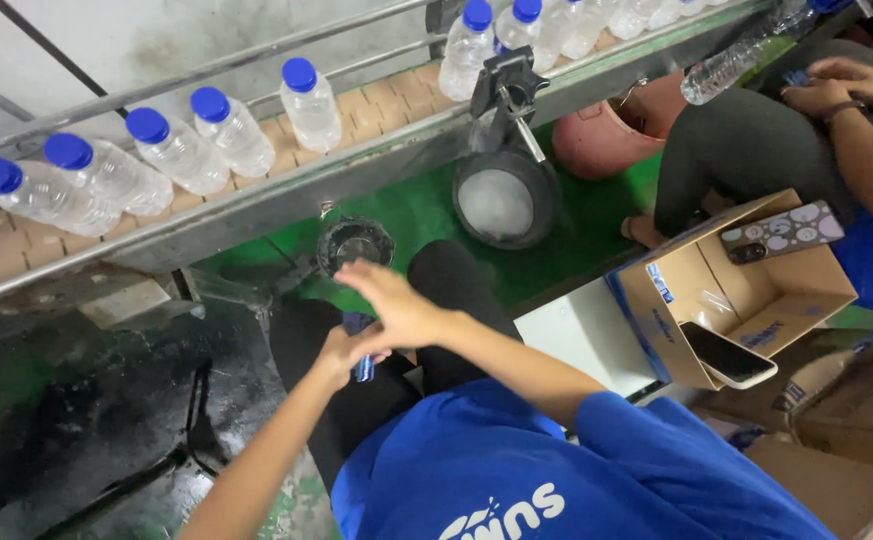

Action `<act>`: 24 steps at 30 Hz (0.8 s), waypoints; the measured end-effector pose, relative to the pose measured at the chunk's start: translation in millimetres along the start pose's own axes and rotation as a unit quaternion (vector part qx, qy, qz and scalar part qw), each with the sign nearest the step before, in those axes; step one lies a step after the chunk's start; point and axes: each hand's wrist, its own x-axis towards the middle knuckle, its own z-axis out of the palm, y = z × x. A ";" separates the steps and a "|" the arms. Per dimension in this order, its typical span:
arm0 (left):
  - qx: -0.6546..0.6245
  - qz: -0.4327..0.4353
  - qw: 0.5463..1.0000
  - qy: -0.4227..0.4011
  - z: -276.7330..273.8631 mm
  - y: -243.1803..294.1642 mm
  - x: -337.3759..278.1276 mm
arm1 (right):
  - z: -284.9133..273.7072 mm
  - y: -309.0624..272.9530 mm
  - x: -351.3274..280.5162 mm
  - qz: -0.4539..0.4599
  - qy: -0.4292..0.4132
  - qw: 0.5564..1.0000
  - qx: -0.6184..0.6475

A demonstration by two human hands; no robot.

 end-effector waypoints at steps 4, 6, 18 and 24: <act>0.009 0.020 1.000 0.019 -10.8 8.9 -5.8 | 18.7 -24.9 -7.3 0.017 -0.116 0.989 0.085; -0.003 0.042 0.999 0.007 -11.1 27.4 3.1 | 12.2 -31.0 1.2 0.038 -0.131 0.987 0.089; -0.166 0.074 0.983 0.035 45.3 8.3 -5.4 | -1.1 22.6 -28.3 0.151 -0.090 0.963 0.206; -0.276 0.075 0.952 0.107 56.5 8.2 -13.0 | 22.4 84.9 -44.4 0.240 -0.100 0.950 0.172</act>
